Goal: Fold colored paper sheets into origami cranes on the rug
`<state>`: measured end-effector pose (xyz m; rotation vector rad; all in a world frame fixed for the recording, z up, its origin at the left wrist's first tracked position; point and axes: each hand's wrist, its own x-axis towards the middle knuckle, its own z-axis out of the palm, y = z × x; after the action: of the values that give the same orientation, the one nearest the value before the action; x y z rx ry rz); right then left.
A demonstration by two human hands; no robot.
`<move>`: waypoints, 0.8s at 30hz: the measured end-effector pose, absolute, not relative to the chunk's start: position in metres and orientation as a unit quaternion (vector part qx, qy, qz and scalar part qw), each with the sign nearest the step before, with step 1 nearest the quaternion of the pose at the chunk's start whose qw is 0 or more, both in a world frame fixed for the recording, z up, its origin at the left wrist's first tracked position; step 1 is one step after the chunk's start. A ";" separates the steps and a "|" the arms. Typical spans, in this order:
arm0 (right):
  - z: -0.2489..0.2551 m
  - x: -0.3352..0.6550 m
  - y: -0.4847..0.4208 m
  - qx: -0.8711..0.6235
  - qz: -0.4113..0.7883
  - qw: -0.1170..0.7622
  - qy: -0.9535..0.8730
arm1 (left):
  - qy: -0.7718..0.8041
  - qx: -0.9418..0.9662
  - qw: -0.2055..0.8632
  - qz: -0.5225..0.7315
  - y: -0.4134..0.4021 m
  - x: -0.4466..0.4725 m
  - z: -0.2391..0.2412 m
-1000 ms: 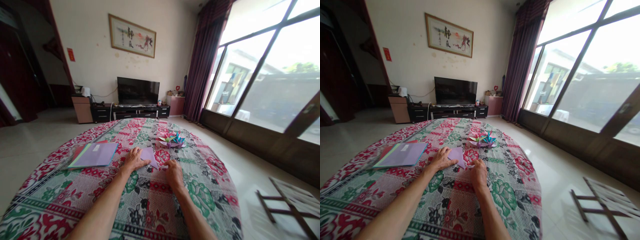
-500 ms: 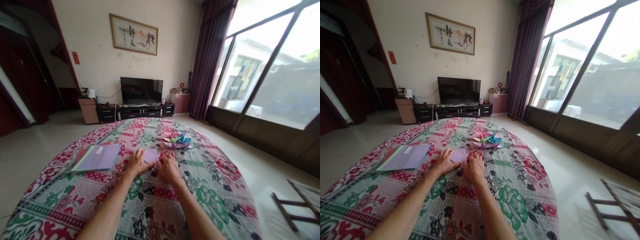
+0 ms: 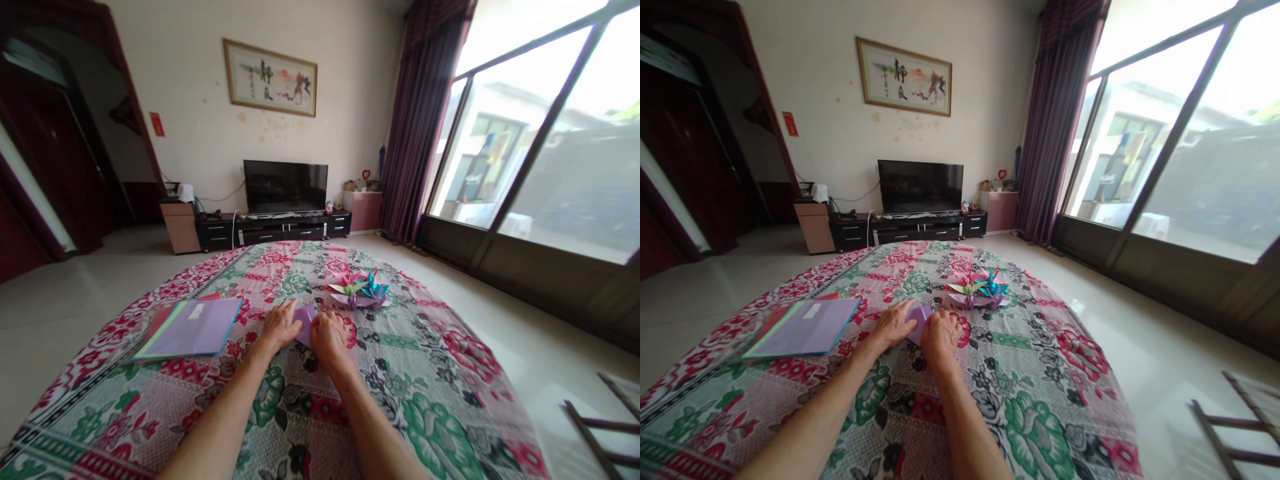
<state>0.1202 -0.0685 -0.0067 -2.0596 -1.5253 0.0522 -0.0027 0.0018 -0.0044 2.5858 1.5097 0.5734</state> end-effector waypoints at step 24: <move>0.012 0.139 -0.043 -0.693 0.134 0.370 -0.604 | 0.493 0.791 0.214 0.292 0.012 -0.014 0.016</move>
<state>0.1388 -0.0431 0.0120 -1.7778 -1.5496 0.3448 -0.0137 0.0122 0.0162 2.1945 1.3677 0.8111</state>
